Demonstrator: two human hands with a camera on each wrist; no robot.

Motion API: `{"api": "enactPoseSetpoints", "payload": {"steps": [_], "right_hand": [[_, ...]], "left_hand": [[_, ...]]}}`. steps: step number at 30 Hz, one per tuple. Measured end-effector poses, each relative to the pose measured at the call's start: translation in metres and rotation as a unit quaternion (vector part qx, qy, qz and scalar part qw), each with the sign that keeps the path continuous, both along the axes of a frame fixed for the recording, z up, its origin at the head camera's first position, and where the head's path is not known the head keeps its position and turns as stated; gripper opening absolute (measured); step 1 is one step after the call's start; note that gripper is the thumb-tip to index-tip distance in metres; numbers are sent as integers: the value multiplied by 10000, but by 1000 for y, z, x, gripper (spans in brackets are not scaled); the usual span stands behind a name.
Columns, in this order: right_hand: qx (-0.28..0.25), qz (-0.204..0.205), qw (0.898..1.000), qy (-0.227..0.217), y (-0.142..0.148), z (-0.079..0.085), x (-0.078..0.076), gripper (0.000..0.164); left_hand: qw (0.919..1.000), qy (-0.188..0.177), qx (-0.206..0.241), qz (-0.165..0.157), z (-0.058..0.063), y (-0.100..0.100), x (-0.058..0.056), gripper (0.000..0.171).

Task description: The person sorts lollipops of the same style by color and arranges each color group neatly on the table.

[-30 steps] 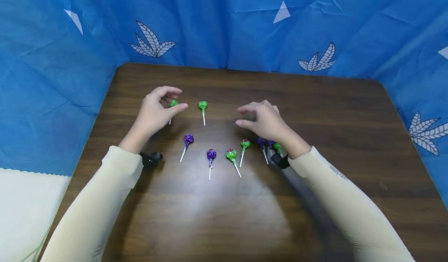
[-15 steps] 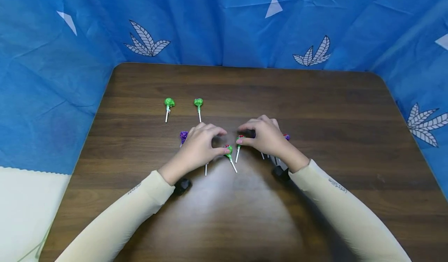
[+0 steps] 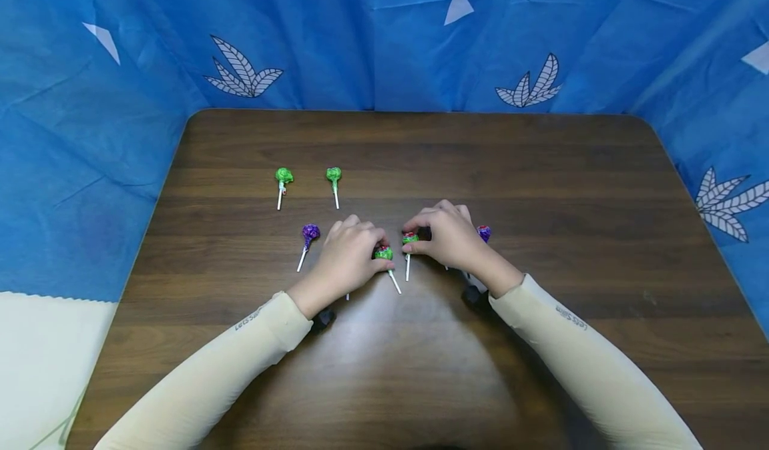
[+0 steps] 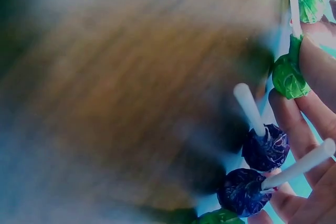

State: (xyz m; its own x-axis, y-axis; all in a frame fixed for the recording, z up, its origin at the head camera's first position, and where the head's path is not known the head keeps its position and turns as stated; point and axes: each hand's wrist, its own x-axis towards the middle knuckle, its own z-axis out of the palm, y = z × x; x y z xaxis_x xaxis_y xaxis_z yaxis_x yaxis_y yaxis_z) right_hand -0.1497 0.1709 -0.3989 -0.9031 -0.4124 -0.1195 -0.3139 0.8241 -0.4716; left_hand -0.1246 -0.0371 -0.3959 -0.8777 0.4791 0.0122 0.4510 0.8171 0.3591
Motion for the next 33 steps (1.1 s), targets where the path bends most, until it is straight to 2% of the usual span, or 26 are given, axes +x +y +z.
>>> {"api": "enactPoseSetpoints", "payload": {"steps": [18, 26, 33], "right_hand": [[-185, 126, 9994, 252, 6, -3, 9, 26], [-218, 37, 9996, 177, 7, -3, 12, 25], [-179, -28, 9997, 180, 6, -2, 15, 25]], "left_hand": [[9996, -265, -10, -18, 1, 3, -2, 26], [9991, -401, 157, 35, 1, 2, -2, 26], [9991, -409, 74, 66, 1, 3, 0, 27]]}}
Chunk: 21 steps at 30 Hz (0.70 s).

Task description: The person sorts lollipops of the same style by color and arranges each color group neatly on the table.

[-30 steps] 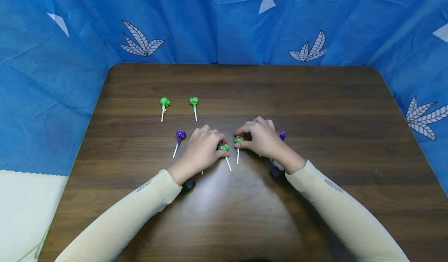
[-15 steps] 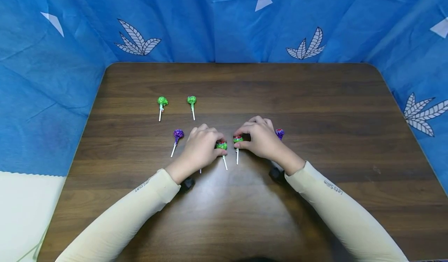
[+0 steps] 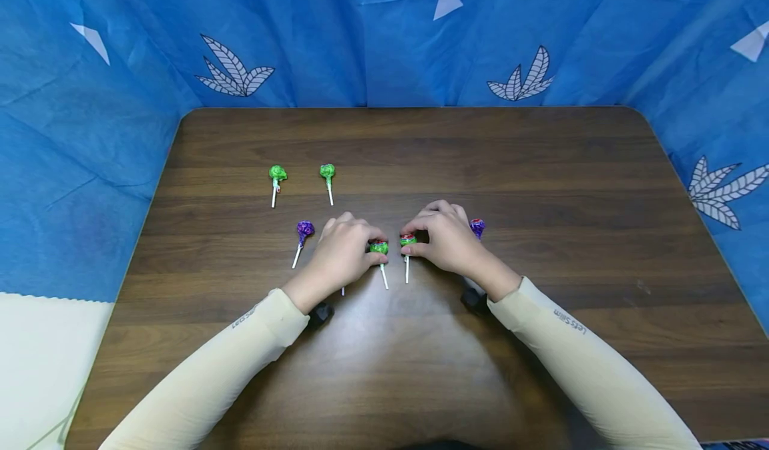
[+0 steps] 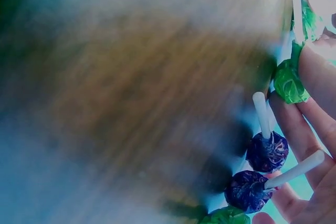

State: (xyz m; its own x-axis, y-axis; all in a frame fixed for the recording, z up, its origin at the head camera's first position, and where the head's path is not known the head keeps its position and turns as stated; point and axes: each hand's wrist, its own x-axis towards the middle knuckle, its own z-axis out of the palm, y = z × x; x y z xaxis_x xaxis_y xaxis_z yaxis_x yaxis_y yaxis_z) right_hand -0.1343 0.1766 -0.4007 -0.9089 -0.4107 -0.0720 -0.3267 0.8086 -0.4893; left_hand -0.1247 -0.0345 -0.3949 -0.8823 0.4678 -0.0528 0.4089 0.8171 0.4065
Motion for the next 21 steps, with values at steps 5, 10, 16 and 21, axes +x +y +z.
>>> {"api": "enactPoseSetpoints", "payload": {"steps": [5, 10, 16, 21], "right_hand": [[23, -8, 10000, 1, -1, 0, 0, 25], [71, 12, 10000, -29, -1, 1, -1, 25], [80, -4, 10000, -56, -2, 1, 0, 24], [44, 14, 10000, -46, -2, 1, 0, 23]], "left_hand": [[10000, 55, -62, 4, 0, 0, 0, 27], [10000, 47, -43, -6, 0, 1, 0, 26], [9999, -14, 138, -5, 0, 1, -2, 24], [9994, 44, 334, 25, 11, 0, -6, 24]]}}
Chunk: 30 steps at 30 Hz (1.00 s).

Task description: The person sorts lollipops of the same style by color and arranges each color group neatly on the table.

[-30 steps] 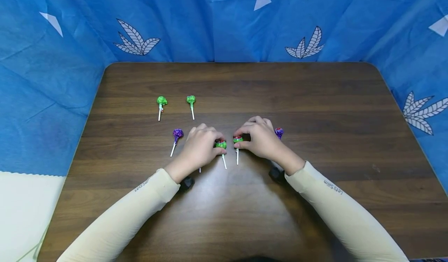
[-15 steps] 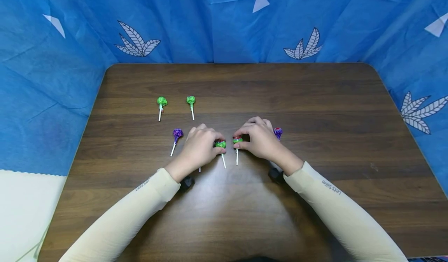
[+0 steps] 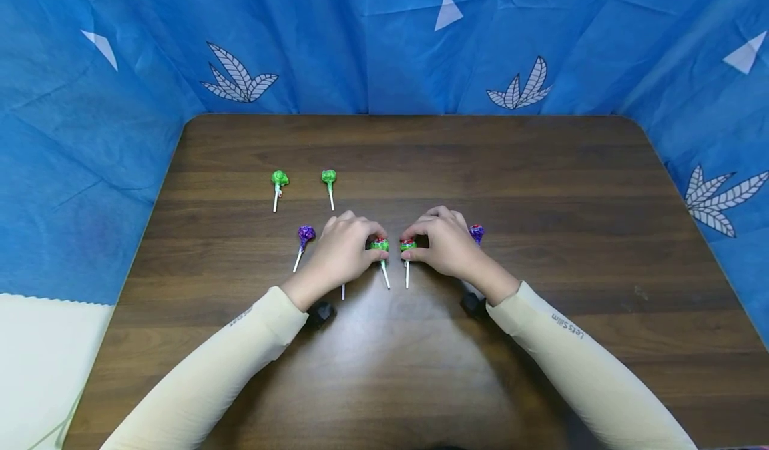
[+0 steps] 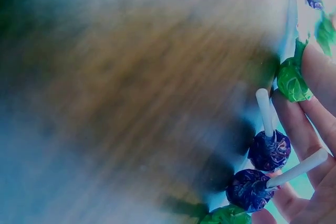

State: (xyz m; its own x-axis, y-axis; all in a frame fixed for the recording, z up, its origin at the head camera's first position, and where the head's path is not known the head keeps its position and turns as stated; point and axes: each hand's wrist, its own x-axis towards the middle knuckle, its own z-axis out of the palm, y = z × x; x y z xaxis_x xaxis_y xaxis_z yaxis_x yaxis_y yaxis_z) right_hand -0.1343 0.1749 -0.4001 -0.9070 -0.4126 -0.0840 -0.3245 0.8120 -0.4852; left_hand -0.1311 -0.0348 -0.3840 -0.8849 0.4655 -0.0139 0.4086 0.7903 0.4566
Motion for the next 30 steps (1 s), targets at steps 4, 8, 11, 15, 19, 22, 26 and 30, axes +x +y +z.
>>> {"api": "enactPoseSetpoints", "payload": {"steps": [4, 8, 11, 15, 19, 22, 26, 30], "right_hand": [[-20, 4, 10000, 35, 0, 0, 0, 23], [24, 9, 10000, 45, 1, 0, 0, 22], [30, 8, 10000, 47, 1, 0, 0, 22], [-10, -8, 10000, 49, 2, -1, 0, 22], [-54, -12, 10000, 41, 1, -2, 1, 23], [-70, -16, 10000, 37, 1, -2, 1, 23], [-80, -33, 10000, 6, 0, -1, 1, 23], [-99, -26, 9999, -16, -1, -1, 1, 23]], "left_hand": [[9999, 20, 125, 36, 14, 0, -8, 23], [9998, -50, 147, 82, 28, 0, -18, 23], [9998, -46, 161, 86, 37, 0, -29, 24], [9995, -103, 290, 39, 45, -1, -48, 25], [9974, -454, 567, -28, 46, -1, -68, 29], [9951, -653, 743, -15, 43, -3, -83, 33], [9912, -805, 1046, 73, 37, -6, -101, 34], [9836, -1126, 1403, 155, 30, -12, -115, 31]]}}
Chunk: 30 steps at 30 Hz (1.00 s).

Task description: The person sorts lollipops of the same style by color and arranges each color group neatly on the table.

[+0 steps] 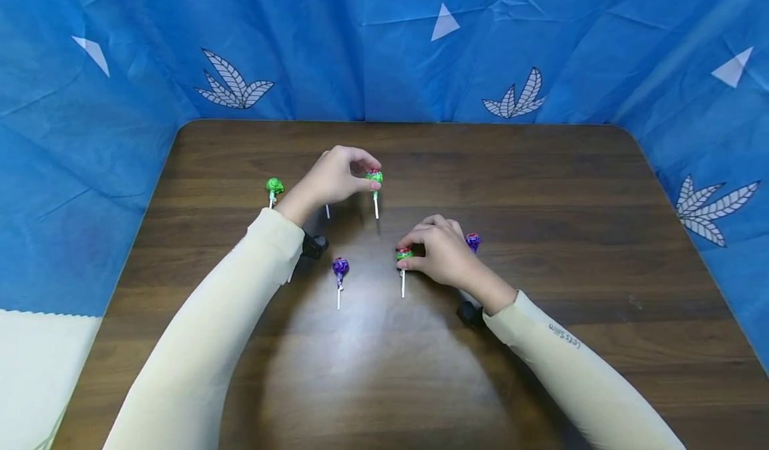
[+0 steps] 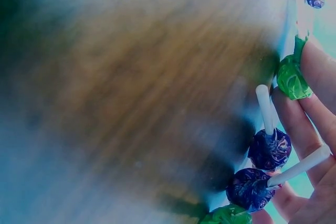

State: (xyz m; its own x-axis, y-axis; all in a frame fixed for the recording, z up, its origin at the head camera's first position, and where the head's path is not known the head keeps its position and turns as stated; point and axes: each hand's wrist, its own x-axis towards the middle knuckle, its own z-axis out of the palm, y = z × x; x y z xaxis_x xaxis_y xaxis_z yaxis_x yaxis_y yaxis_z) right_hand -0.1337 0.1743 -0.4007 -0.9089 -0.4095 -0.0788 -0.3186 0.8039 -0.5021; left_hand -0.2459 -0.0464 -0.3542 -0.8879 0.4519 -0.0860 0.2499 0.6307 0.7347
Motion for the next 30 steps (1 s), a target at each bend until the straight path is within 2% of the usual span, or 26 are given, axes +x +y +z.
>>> {"api": "enactPoseSetpoints", "payload": {"steps": [5, 9, 13, 22, 30], "right_hand": [[25, 50, 10000, 2, 0, -3, -1, 23], [57, 52, 10000, 14, 0, -3, -1, 23], [66, 46, 10000, 26, 0, -2, -1, 24], [98, 26, 9999, 50, -1, -1, -1, 23], [154, 1, 9999, 27, -2, 1, -1, 22]], "left_hand": [[9996, -251, 156, 3, -12, -4, -11, 30], [9998, -176, 24, 91, -24, -3, -18, 28], [9994, 61, -275, 212, -34, 0, -24, 26], [9927, 522, -996, 446, -42, 6, -24, 26], [9898, 586, -1215, 451, -46, 8, -23, 28]]}}
